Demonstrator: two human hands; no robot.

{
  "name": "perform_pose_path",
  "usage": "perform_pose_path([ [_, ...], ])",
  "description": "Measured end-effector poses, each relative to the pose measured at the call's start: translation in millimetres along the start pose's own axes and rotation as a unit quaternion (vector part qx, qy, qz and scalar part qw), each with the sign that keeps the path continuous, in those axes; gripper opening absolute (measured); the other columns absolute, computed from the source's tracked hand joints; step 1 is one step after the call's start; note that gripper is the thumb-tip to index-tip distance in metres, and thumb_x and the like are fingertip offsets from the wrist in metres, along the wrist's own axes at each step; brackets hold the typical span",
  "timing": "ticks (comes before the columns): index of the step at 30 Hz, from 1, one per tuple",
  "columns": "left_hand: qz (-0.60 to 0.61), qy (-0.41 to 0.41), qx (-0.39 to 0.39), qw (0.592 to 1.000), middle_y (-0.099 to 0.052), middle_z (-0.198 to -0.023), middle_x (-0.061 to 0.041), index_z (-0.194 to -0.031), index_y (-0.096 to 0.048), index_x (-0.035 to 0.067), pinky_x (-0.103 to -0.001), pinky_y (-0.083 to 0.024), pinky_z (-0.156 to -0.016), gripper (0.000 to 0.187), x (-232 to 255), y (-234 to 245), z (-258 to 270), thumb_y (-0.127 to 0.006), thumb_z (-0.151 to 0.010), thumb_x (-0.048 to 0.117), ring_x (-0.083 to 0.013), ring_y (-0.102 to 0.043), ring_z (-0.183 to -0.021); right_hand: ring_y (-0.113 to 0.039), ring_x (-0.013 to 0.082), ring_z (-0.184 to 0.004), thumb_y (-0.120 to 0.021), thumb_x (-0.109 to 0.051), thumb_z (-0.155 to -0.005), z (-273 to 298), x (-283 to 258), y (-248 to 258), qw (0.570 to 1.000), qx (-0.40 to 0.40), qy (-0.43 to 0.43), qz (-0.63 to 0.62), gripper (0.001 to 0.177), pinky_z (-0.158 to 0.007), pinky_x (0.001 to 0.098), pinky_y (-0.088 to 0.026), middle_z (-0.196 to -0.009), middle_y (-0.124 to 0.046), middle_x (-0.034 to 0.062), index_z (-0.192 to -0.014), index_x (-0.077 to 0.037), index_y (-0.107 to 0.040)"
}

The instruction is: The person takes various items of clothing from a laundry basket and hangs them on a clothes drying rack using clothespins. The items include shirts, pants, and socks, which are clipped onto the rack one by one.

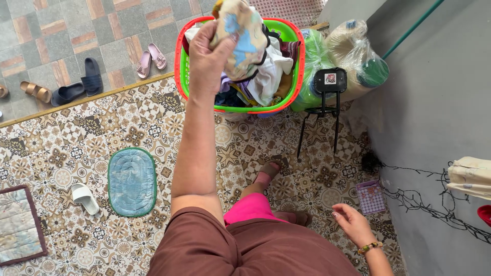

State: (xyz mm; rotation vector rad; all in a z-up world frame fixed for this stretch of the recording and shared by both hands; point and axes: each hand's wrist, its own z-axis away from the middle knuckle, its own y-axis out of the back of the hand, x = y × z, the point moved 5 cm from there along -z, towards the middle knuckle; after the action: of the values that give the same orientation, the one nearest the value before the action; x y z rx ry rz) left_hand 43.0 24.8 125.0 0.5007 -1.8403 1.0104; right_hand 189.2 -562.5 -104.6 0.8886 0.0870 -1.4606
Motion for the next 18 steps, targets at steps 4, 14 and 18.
perform_pose_path([
  [4,0.032,0.091,-0.084,0.992,-0.07,-0.116,-0.003,-0.133,-0.059,0.011,-0.026,-0.06,-0.07,0.048,-28.8,-51.2,34.7,-0.072,-0.089,-0.002,-0.0098,-0.072,-0.091,-0.072,0.0162,-0.106,-0.065,-0.015,-0.095,8.4,-59.3,25.8,0.996,0.037,0.027,-0.073,0.029,-0.09,0.0322,-0.059,-0.115,-0.077,0.0037,-0.123,-0.012,-0.072],
  [14,-0.181,0.157,-0.401,0.884,-0.067,-0.103,-0.009,-0.12,-0.061,0.004,-0.032,-0.057,-0.085,0.042,-96.3,-236.2,204.3,-0.068,-0.079,0.002,-0.0168,-0.069,-0.097,-0.062,0.02,-0.109,-0.061,-0.004,-0.112,44.2,-144.6,91.0,0.877,0.155,0.235,-0.389,0.028,-0.098,0.0336,-0.052,-0.124,-0.065,0.0134,-0.138,0.0,-0.054],
  [18,-0.174,0.196,-0.463,0.846,-0.069,-0.103,-0.009,-0.121,-0.062,0.005,-0.034,-0.058,-0.083,0.036,-101.0,-276.5,233.2,-0.064,-0.086,0.002,-0.0206,-0.072,-0.093,-0.064,0.0206,-0.123,-0.067,-0.011,-0.099,78.4,-107.1,94.7,0.821,0.154,0.245,-0.492,0.05,-0.1,0.038,-0.058,-0.14,-0.055,0.0025,-0.144,-0.007,-0.044],
])
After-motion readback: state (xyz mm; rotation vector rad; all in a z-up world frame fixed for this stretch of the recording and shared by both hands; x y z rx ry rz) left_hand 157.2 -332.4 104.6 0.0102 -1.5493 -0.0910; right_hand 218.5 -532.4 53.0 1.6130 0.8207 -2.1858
